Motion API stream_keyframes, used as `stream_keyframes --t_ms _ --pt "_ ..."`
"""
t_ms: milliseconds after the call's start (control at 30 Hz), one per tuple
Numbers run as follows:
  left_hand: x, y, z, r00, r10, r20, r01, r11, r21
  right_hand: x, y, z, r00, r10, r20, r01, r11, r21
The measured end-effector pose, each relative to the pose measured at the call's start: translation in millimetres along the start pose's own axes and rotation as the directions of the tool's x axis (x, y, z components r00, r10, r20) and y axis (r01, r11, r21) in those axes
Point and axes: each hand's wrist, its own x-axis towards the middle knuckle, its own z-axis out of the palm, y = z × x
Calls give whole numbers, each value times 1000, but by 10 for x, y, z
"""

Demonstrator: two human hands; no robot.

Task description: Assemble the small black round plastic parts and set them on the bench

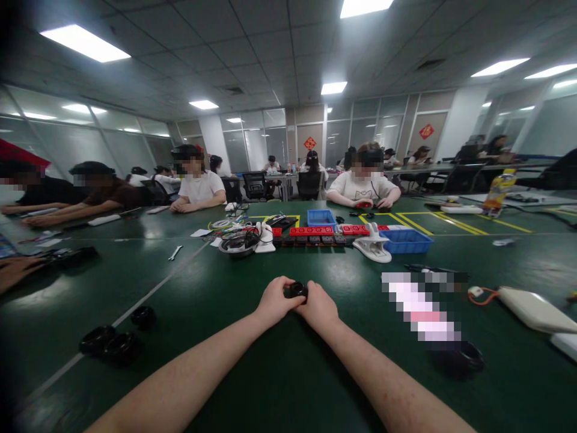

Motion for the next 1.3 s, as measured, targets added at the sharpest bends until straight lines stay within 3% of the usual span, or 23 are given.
stream_keyframes --t_ms 100,167,267,367,467,700,967,1300 --pt "51 -67 -70 988 67 137 -51 992 -119 35 86 -91 988 -134 77 119 976 182" --pt "91 -121 -115 959 104 262 -50 977 -207 61 139 -176 955 -228 189 156 930 332" --pt "135 -179 -156 909 126 397 5 949 -314 96 176 -280 884 -302 356 107 874 475" --pt "155 -198 -157 875 146 462 54 918 -393 125 183 -312 852 -309 423 59 859 508" --pt "162 -197 -137 870 146 470 76 904 -421 146 194 -284 836 -311 452 41 857 513" --pt "172 -184 -126 871 138 471 76 910 -407 167 231 -221 854 -304 422 57 861 505" --pt "130 -156 -120 890 151 431 24 927 -373 166 234 -225 870 -271 413 54 884 465" --pt "103 -114 -106 923 109 368 1 958 -287 173 286 -159 902 -282 326 144 910 389"
